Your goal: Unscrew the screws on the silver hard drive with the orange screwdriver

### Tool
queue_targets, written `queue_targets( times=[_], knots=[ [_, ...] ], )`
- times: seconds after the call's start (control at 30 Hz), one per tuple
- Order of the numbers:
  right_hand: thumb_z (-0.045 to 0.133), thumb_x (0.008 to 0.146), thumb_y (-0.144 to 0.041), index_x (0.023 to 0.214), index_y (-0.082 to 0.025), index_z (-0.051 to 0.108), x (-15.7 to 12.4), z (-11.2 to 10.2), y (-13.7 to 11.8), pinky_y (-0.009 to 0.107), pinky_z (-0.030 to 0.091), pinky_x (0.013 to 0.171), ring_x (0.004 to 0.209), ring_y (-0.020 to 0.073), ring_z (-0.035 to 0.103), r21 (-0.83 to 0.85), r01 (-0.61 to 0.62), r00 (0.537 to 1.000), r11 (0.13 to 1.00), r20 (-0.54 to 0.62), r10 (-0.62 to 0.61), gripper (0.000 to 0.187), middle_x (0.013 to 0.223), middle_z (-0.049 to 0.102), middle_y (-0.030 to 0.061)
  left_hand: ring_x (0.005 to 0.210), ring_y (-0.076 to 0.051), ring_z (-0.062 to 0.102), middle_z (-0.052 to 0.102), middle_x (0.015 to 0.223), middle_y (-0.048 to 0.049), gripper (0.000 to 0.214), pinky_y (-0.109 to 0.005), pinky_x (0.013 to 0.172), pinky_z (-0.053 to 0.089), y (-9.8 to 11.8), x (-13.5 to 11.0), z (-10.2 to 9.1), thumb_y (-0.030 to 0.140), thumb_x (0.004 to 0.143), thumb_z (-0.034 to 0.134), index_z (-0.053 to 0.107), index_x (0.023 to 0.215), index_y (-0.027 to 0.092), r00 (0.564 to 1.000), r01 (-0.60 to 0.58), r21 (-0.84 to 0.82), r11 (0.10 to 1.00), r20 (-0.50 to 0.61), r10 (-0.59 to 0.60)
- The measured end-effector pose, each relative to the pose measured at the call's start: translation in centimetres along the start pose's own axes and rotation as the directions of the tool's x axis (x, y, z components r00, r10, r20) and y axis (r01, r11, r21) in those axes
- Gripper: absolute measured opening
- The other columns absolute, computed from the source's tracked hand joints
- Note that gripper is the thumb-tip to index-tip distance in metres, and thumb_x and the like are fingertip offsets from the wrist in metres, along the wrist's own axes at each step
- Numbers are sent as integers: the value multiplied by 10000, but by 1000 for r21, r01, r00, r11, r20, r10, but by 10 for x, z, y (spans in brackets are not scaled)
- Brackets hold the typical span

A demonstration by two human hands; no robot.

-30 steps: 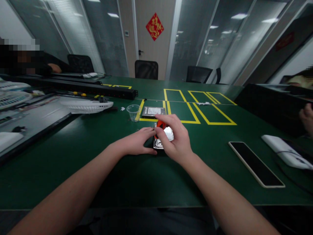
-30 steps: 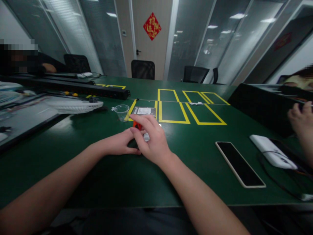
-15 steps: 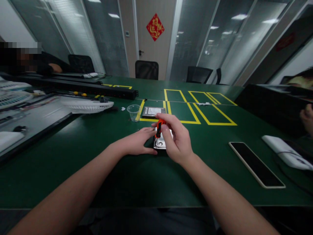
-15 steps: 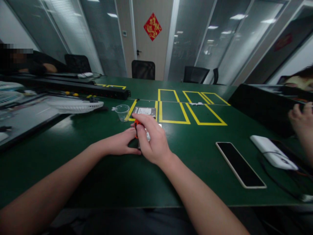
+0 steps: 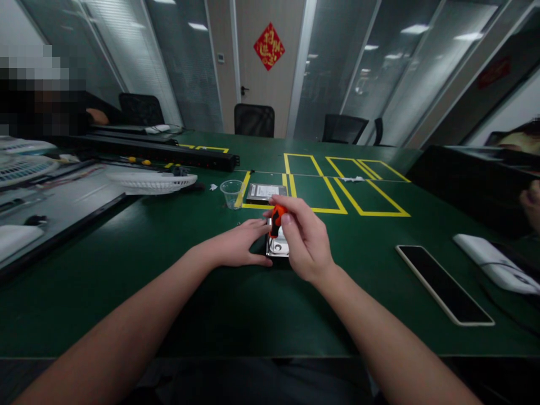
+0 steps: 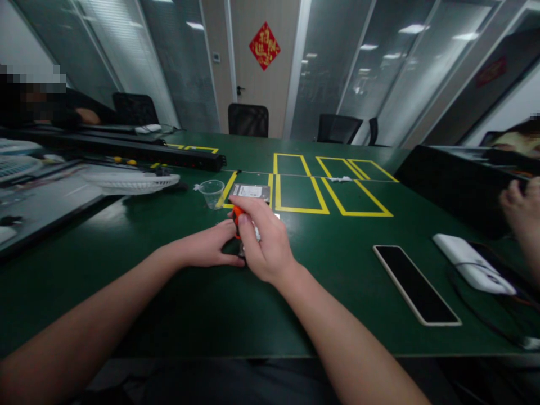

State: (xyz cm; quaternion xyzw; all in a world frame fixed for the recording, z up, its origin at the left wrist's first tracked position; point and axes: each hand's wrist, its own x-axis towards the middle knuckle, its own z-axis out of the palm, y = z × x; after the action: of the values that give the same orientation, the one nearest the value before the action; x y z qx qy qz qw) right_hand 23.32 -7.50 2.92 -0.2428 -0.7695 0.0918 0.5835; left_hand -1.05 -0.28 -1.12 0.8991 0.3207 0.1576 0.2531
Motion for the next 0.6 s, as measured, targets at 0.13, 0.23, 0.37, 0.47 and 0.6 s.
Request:
queue_targets(
  times=[0.13, 0.23, 0.37, 0.47, 0.6],
  knots=[
    [589, 1353, -319, 1660, -324, 758, -2, 3, 2, 565, 817, 1163, 1290, 307, 962, 34, 8, 1000, 999, -19, -7, 351, 1524, 892, 145, 1912, -536, 536, 662, 1984, -184, 939, -769, 1571, 465, -1, 0, 0, 667, 979, 1099, 750, 1774, 311, 1000, 4, -3, 1000, 9, -4],
    [683, 1321, -331, 1607, -318, 762, -3, 5, 5, 537, 829, 1105, 1309, 314, 957, 15, -9, 999, 1000, -41, 10, 297, 1482, 892, 142, 1934, -540, 511, 601, 2041, -171, 1017, -770, 1578, 459, 1, -1, -1, 666, 984, 1096, 691, 1856, 334, 1000, 0, -5, 1000, 7, 0],
    [788, 1264, -313, 1548, -322, 752, -6, 8, 11, 483, 828, 1030, 1219, 292, 961, 1, -28, 997, 1000, -72, 28, 286, 1407, 922, 109, 1940, -528, 508, 611, 2040, -150, 1008, -731, 1608, 426, 3, -2, -3, 676, 997, 1084, 693, 1863, 338, 1000, -17, -9, 1000, -2, 17],
    [813, 1248, -295, 1630, -335, 732, -7, 9, 13, 478, 836, 1049, 1245, 295, 970, -4, -10, 997, 1000, -73, 10, 392, 1413, 944, 99, 1918, -515, 543, 669, 1993, -143, 943, -714, 1604, 438, 2, -2, -2, 679, 988, 1088, 747, 1799, 338, 1000, -11, -12, 1000, 2, 11],
    [777, 1282, -317, 1681, -349, 777, -5, 4, 9, 560, 820, 1188, 1337, 324, 953, -31, 1, 1000, 1000, -26, -2, 401, 1528, 934, 121, 1929, -534, 519, 633, 2018, -171, 993, -758, 1601, 425, 2, -1, -2, 679, 990, 1083, 716, 1838, 315, 1000, 20, -13, 1000, 8, -20]
  ],
)
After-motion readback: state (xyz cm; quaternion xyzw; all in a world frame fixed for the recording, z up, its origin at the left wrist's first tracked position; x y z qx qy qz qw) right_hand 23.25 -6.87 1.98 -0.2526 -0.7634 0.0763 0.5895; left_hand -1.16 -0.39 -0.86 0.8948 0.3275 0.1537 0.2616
